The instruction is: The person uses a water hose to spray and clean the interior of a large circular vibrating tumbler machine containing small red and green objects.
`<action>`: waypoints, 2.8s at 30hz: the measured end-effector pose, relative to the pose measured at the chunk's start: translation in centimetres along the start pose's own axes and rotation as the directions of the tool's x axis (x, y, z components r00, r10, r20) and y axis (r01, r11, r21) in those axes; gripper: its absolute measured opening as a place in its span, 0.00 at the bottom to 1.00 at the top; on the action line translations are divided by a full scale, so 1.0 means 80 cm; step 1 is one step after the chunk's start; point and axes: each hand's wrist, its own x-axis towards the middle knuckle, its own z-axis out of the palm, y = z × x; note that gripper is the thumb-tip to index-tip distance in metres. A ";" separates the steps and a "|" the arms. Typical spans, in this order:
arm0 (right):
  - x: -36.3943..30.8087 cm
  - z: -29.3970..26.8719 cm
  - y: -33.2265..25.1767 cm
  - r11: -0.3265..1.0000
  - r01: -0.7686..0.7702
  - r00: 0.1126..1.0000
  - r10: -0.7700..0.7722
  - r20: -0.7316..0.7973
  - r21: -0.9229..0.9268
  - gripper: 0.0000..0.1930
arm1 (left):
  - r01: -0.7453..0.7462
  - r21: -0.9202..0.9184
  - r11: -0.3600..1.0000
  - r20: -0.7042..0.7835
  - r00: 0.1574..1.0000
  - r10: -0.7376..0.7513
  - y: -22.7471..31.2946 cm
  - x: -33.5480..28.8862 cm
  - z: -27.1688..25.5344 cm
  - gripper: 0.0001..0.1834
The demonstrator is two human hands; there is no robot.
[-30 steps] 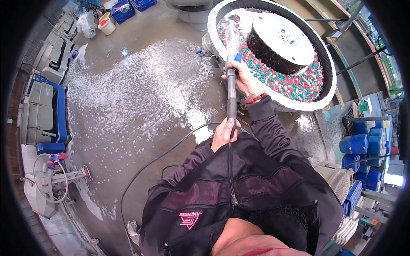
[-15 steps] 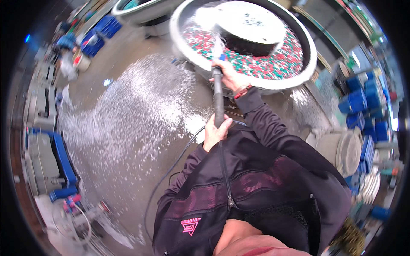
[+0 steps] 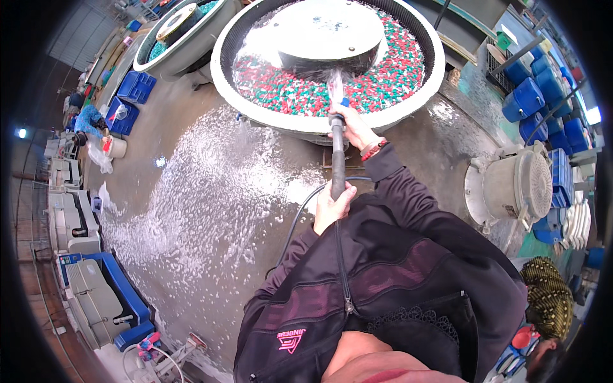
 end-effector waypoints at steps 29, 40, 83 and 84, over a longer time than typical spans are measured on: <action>0.071 -0.053 -0.055 0.986 -0.139 0.966 0.155 0.206 -0.091 0.10 | -0.054 -0.064 0.997 -0.184 0.982 0.041 -0.017 0.082 0.100 0.10; 0.076 0.017 -0.013 0.989 -0.103 0.936 0.133 0.326 -0.107 0.15 | -0.234 -0.068 0.970 -0.432 0.883 0.183 -0.043 0.071 0.084 0.09; 0.095 -0.081 -0.001 0.997 0.009 0.998 -0.004 0.063 -0.076 0.09 | -0.147 0.050 0.988 -0.326 0.932 0.156 -0.059 0.098 0.103 0.09; 0.088 -0.060 -0.001 0.995 0.013 0.997 -0.005 0.073 -0.103 0.10 | -0.199 0.131 0.971 -0.411 0.881 0.236 -0.054 0.089 0.105 0.09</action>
